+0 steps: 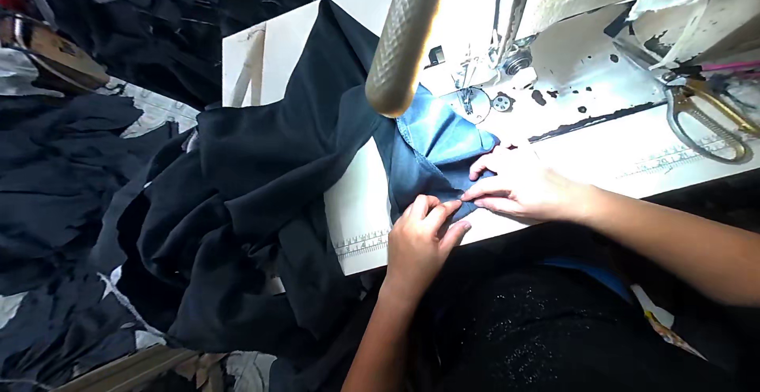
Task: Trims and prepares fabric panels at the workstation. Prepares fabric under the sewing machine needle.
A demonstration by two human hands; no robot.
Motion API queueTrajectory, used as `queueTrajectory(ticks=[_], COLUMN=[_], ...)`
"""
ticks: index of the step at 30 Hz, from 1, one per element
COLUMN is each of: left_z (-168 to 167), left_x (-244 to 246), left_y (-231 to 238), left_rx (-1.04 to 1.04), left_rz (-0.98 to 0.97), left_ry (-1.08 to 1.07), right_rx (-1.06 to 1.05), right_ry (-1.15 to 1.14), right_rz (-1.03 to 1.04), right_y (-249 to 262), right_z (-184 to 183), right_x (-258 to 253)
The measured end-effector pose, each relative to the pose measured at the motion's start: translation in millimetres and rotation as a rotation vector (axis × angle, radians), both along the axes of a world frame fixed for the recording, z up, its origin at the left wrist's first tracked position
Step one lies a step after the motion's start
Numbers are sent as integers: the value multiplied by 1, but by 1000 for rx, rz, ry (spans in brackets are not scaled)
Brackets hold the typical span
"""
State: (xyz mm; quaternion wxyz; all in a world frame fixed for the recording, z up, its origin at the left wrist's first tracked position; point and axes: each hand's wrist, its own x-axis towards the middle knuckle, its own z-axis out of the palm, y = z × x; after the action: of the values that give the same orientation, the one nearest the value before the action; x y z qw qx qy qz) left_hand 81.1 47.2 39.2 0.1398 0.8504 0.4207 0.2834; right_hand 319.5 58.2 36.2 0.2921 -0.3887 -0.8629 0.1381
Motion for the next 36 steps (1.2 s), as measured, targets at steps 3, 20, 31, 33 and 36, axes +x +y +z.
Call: queueTrajectory(ticks=[3, 20, 31, 33, 36], left_z=[1, 2, 40, 83, 106], left_x=[1, 17, 35, 53, 50], left_y=[2, 2, -28, -27, 23], left_rx=[-22, 59, 44, -212, -10], left_rz=[20, 185, 83, -70, -471], left_ry=[-25, 144, 525, 850, 850], right_rx=[-86, -297, 421, 341, 275], right_ry=[20, -131, -94, -67, -27], right_rz=[-18, -130, -257, -290, -318], right_y=[2, 14, -22, -26, -22], right_z=[3, 24, -6, -8, -3], right_x=[4, -17, -30, -28, -28])
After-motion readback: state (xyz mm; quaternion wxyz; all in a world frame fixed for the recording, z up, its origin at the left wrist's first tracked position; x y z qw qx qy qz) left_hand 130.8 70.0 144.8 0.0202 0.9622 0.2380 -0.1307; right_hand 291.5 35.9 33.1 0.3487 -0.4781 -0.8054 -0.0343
